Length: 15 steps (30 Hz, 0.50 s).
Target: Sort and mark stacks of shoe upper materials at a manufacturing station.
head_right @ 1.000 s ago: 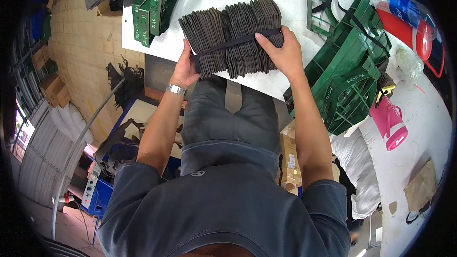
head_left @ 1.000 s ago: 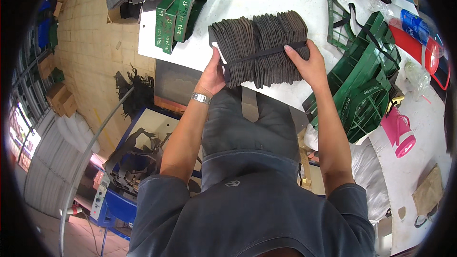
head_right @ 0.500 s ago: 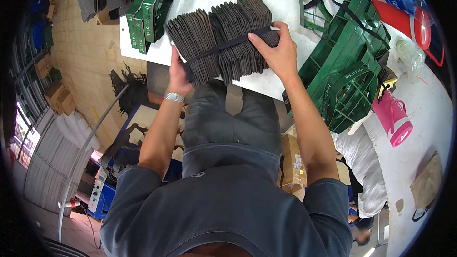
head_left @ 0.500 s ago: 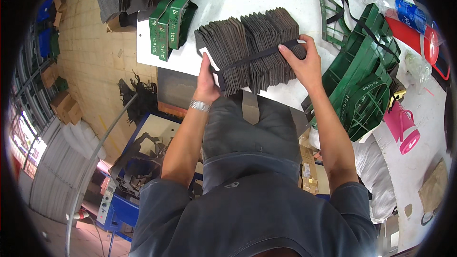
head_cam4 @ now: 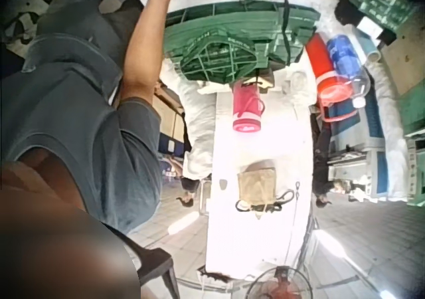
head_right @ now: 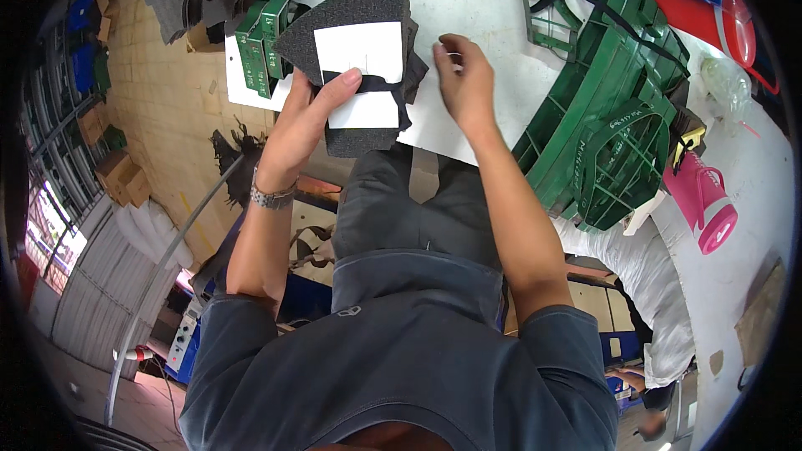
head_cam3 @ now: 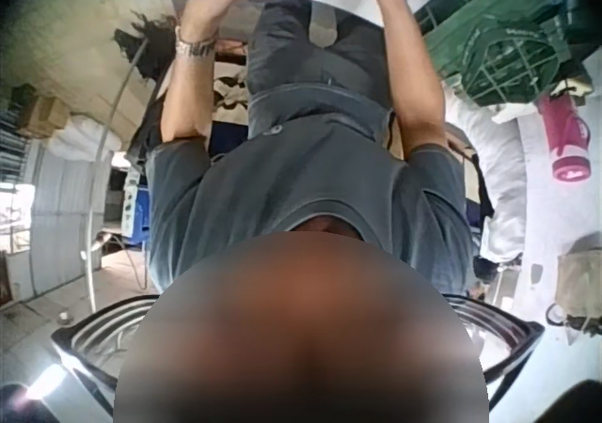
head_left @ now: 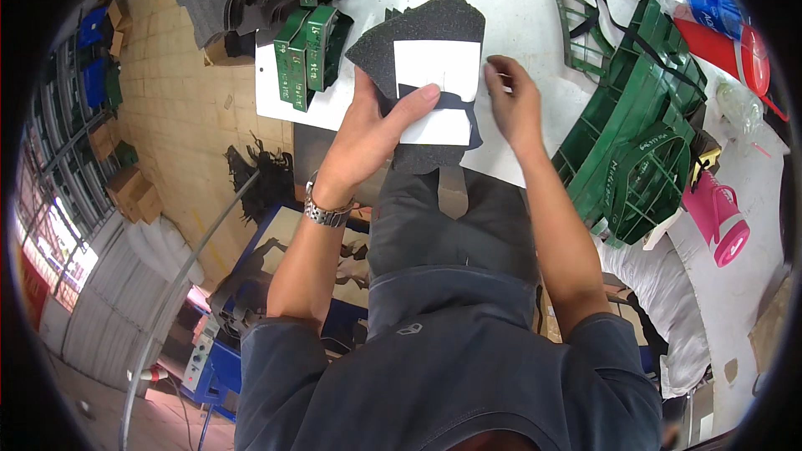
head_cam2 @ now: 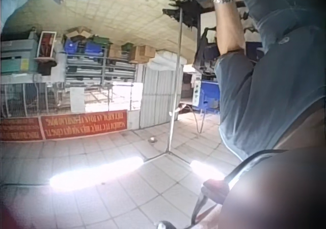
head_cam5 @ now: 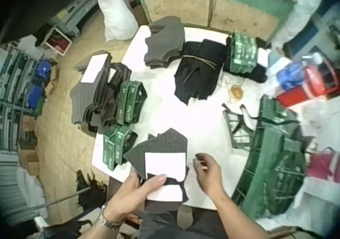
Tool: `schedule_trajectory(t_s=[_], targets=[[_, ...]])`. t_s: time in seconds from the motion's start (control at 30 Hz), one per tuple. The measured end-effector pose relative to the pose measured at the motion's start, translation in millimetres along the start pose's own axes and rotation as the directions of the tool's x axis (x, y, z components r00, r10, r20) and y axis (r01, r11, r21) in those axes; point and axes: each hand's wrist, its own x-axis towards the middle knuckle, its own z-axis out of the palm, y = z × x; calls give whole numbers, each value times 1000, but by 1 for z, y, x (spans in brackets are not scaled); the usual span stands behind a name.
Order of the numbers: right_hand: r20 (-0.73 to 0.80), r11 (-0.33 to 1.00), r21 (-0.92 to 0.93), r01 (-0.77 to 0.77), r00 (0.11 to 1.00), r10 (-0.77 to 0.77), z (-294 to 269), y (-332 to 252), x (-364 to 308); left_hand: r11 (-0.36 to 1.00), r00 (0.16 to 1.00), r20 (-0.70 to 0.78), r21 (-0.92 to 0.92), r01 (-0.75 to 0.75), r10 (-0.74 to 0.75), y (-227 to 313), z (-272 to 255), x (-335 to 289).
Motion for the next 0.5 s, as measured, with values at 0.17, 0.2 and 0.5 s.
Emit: schedule_trajectory(t_s=[0.17, 0.2, 0.5], targets=[[164, 932, 354, -83, 986, 26, -30, -43, -25, 996, 996, 29, 44, 78, -79, -3, -5, 2], [155, 933, 350, -86, 987, 32, -28, -46, -26, 998, 998, 31, 3, 62, -62, -4, -6, 1], [503, 724, 579, -375, 863, 45, 12, -60, -10, 995, 993, 90, -49, 86, -81, -21, -12, 2]])
